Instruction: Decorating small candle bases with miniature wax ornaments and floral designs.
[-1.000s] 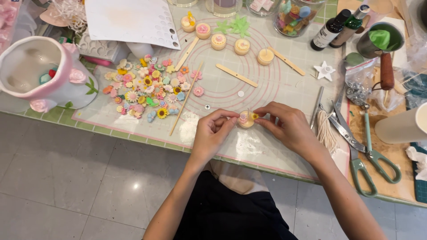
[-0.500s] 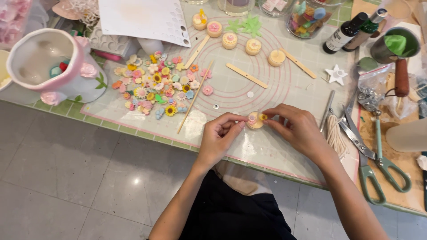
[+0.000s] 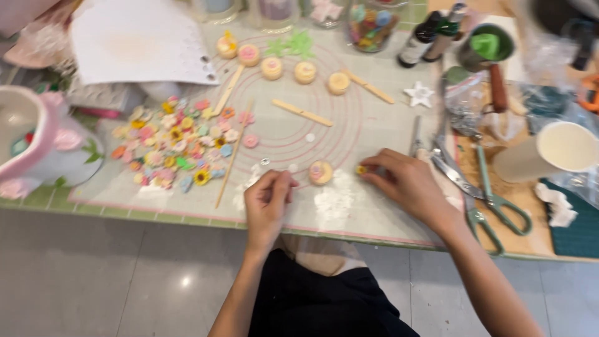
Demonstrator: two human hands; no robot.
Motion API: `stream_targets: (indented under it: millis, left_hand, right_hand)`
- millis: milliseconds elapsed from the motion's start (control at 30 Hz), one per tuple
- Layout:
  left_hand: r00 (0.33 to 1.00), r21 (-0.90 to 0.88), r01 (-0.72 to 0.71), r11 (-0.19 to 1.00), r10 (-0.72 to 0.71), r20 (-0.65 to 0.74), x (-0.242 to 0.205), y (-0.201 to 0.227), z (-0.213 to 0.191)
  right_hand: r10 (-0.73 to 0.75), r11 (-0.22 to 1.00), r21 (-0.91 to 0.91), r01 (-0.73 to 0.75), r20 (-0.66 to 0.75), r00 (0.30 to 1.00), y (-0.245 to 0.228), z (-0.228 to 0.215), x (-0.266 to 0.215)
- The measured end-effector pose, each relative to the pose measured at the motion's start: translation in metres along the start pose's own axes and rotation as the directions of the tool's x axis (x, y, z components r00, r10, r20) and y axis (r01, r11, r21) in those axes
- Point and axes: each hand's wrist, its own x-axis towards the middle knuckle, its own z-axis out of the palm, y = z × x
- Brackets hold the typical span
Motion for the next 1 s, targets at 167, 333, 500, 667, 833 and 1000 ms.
stream_targets:
  millis: [167, 333, 500, 667, 833, 1000]
  left_hand:
    - [0.999, -0.043, 0.051, 0.998, -0.052, -0.017, 0.001, 0.026, 0.003]
    - [0.999, -0.068, -0.016, 0.998, 0.013, -0.039, 0.001, 0.030, 0.005]
    - [0.997, -0.113, -0.043, 0.993, 0.036, -0.068, 0.002, 0.025, 0.004]
    - [0.998, -0.080, -0.016, 0.997, 0.011, -0.057, 0.002, 0.022, 0.003]
    - [0.999, -0.066, -0.004, 0.998, 0.002, -0.038, 0.000, 0.027, 0.003]
    - [0.999, -0.079, -0.012, 0.997, 0.009, -0.044, -0.002, 0.032, 0.003]
  right_hand:
    - [-0.134, 0.990, -0.046, 0.132, -0.034, 0.990, -0.003, 0.000, 0.024]
    - [-0.157, 0.984, 0.075, 0.160, -0.038, 0.987, -0.018, -0.009, 0.075]
    - [-0.264, 0.938, 0.258, 0.231, 0.102, 0.959, -0.073, 0.018, 0.143]
    - [-0.435, 0.879, 0.271, 0.392, 0.122, 0.892, -0.104, 0.069, 0.186]
    - [-0.412, 0.891, 0.220, 0.398, 0.023, 0.911, -0.079, 0.066, 0.203]
    - [-0.402, 0.901, 0.040, 0.432, -0.297, 0.866, -0.010, -0.018, 0.216]
